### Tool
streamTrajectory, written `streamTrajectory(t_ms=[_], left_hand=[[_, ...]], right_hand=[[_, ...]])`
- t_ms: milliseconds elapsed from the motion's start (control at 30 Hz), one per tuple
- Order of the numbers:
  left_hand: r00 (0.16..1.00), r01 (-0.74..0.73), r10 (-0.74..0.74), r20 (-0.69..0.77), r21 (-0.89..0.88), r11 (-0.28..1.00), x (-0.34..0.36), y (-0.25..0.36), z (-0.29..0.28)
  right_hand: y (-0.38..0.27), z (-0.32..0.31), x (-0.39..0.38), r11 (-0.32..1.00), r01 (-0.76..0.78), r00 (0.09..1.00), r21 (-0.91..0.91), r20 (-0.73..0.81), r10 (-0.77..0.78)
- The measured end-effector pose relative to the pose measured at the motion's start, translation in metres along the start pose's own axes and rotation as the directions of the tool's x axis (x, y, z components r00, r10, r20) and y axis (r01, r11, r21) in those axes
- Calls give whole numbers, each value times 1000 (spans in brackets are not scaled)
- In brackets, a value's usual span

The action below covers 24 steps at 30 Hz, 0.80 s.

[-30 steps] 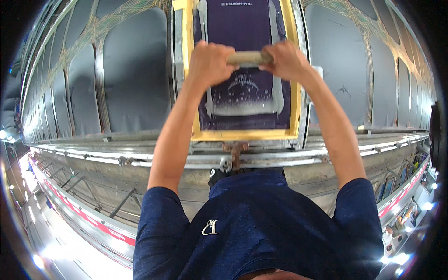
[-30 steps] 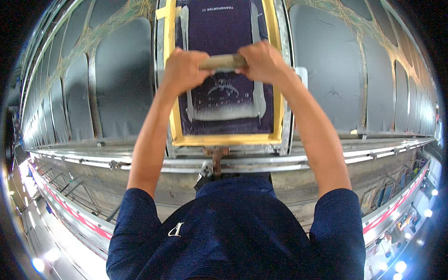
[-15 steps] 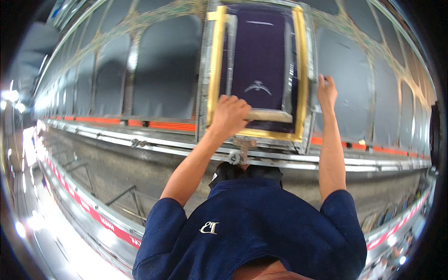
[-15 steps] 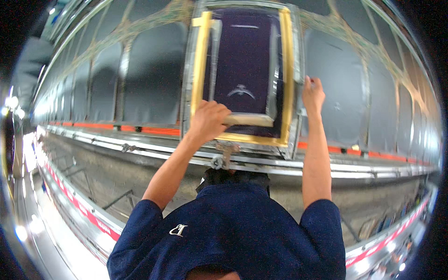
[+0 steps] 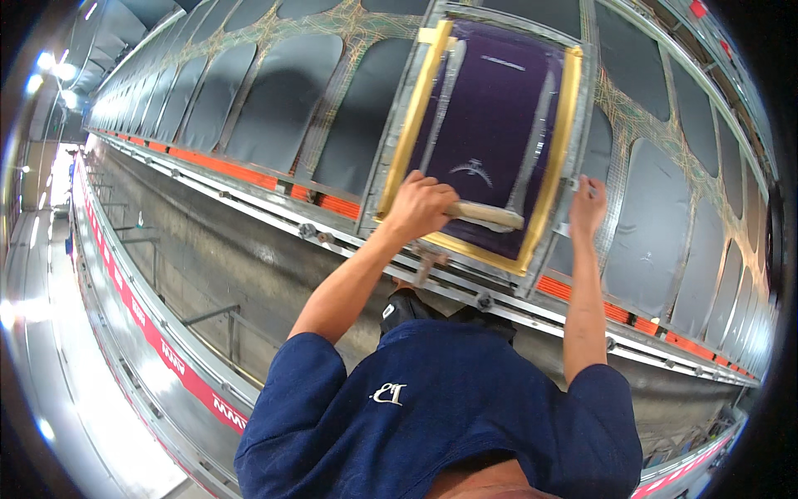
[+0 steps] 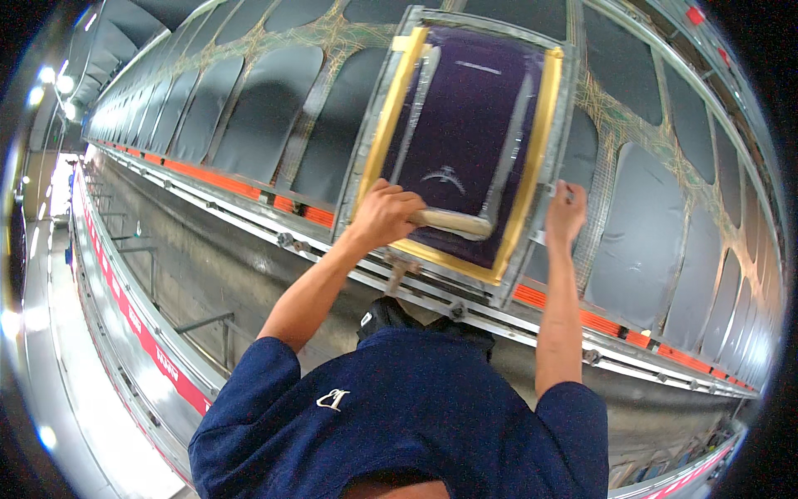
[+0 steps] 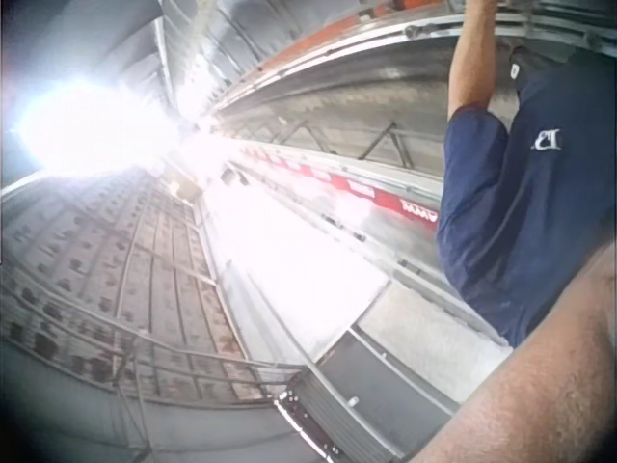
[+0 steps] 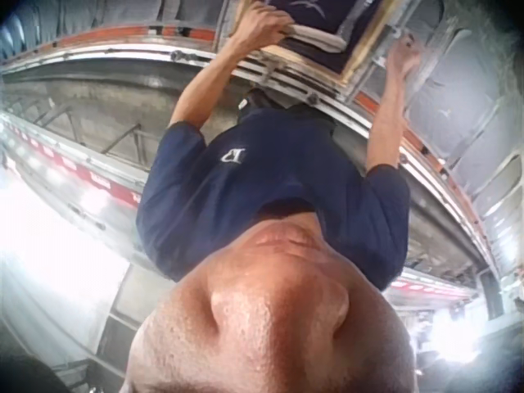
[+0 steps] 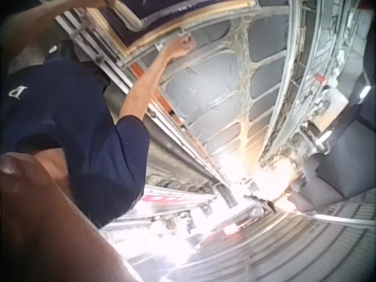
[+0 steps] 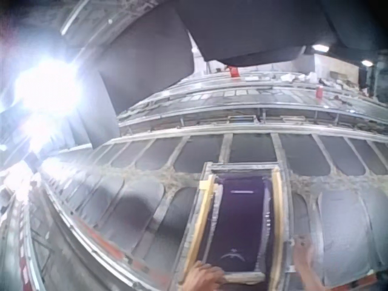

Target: The person uses a squeegee to spread ink across a screen printing frame placed over a dark garment. The person repeatedly pulls the squeegee across the screen to transfer ink onto the fabric below.

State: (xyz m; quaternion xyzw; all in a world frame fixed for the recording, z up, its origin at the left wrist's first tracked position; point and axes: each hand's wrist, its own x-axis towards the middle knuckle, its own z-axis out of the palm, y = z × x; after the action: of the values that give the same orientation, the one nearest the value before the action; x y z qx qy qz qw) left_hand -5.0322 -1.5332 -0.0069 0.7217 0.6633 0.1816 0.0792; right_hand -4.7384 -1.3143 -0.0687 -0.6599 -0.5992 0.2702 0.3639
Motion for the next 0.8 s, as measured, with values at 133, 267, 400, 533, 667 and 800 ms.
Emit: streamTrajectory(t_ms=[133, 267, 400, 533, 667, 800], left_hand=[[1000, 7, -5, -23, 98, 995, -55, -69, -56], [1000, -11, 11, -4, 125, 992, -113, -116, -74], [997, -69, 71, -13, 135, 988, -150, -139, -66], [981, -153, 170, -98, 159, 975, -142, -155, -50], [966, -211, 227, -123, 131, 969, -87, -187, -43], [982, -183, 187, -5, 176, 967, 11, -242, -43]], right_hand=[[-56, 91, -60, 994, -32, 999, 101, 25, 30], [-95, 142, -90, 992, -77, 996, 96, 50, 72], [-118, 148, -96, 990, -144, 988, 14, 65, 142], [-101, 157, -90, 992, -103, 994, -69, 12, 104], [-107, 158, -92, 982, -171, 982, -84, 72, 177], [-105, 159, -85, 922, -35, 985, -385, 141, 96]])
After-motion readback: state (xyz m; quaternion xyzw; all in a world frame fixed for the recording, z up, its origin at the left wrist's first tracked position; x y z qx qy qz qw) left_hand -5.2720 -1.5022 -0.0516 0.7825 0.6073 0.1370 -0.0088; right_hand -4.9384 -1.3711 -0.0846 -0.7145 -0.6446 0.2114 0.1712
